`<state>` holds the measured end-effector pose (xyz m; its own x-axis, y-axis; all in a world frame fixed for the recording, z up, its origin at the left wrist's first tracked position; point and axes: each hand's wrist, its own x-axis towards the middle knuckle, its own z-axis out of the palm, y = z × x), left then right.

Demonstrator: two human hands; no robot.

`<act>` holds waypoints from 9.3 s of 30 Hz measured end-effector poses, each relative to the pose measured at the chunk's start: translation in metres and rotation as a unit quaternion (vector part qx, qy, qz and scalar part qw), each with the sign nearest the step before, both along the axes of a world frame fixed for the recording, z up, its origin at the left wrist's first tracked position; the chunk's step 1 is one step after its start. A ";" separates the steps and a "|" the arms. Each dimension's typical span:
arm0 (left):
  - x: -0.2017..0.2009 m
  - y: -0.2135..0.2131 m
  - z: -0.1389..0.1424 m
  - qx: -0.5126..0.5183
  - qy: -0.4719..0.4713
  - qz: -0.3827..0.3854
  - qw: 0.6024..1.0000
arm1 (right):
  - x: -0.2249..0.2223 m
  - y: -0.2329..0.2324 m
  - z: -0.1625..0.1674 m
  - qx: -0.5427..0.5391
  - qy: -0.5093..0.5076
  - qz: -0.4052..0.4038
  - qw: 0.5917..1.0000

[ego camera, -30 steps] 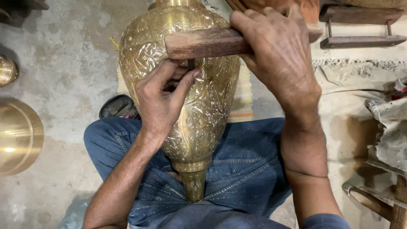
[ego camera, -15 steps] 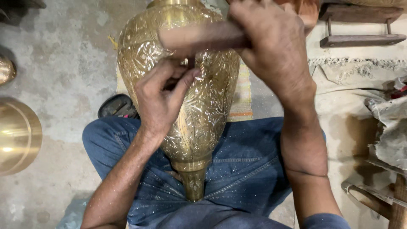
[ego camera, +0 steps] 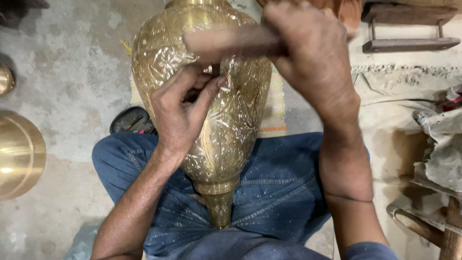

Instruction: The person sits cross-legged on the floor with a large engraved brass vase held between their legs. They hold a small chisel against the vase surface and strike it with a wooden mallet, repeatedly repositioning the chisel to carve decorative patterns into the metal.

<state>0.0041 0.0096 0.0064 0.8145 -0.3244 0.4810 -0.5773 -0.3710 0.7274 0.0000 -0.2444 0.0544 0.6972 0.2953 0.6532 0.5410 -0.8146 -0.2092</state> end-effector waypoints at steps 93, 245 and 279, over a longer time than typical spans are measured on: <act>0.026 0.017 0.016 0.088 -0.026 -0.107 0.990 | -0.002 0.013 -0.019 0.199 0.166 -0.031 0.965; 0.003 0.013 0.002 0.058 -0.011 -0.046 0.997 | -0.016 0.023 0.010 0.107 0.233 -0.083 0.963; 0.000 0.015 0.000 0.037 -0.015 -0.049 0.998 | -0.017 0.021 0.004 -0.044 0.097 -0.081 0.991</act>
<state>0.0040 0.0246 0.0069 0.7627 -0.4378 0.4761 -0.6346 -0.3644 0.6816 -0.0171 -0.2232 0.0580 0.8503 0.2192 0.4785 0.3587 -0.9067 -0.2220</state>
